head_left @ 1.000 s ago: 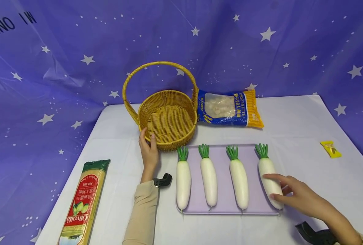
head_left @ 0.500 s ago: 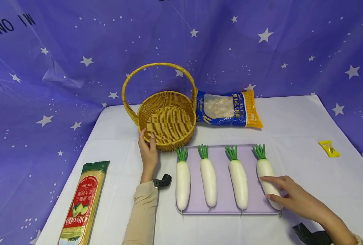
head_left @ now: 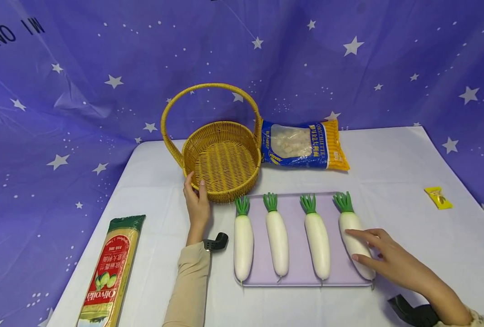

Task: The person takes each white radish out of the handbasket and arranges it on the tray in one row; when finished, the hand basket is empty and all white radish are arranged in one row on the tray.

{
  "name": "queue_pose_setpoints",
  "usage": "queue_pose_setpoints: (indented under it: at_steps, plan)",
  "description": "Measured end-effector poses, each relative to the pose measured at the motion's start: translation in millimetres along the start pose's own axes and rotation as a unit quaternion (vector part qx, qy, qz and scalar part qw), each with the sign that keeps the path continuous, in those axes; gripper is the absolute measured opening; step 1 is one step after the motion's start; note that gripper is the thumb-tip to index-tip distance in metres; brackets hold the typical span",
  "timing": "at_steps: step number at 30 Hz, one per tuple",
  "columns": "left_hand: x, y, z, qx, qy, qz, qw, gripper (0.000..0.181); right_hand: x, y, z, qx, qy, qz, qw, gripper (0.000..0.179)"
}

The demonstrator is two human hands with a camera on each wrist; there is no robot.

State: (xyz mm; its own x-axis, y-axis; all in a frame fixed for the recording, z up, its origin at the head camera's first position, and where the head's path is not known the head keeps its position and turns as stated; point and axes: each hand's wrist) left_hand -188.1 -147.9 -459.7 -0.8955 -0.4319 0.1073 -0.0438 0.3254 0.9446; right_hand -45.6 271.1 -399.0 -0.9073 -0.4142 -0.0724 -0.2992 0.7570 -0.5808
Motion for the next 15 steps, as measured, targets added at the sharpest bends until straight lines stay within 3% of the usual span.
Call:
queue_pose_setpoints:
  at_steps: [7,15]
  plan:
    - [1.1,1.3,-0.5,0.0,-0.007,0.001,1.0,0.051,2.6,-2.7,-0.1,-0.019,0.009,0.0,0.9998,0.056]
    - [1.4,-0.2,-0.8,0.003,-0.009,-0.004,0.9999,0.051,6.9,-7.1,-1.4,-0.053,0.056,-0.028,0.9966,0.058]
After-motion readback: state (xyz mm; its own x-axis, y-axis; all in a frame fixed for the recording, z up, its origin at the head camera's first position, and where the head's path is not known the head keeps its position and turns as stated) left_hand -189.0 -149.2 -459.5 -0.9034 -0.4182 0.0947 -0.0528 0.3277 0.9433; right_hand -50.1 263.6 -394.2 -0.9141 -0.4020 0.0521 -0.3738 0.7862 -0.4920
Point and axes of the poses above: each hand's wrist, its own x-axis towards the middle knuckle, its own z-axis out of the palm, y = z × x, and after that the axes turned 11 degrees about -z, right-handed
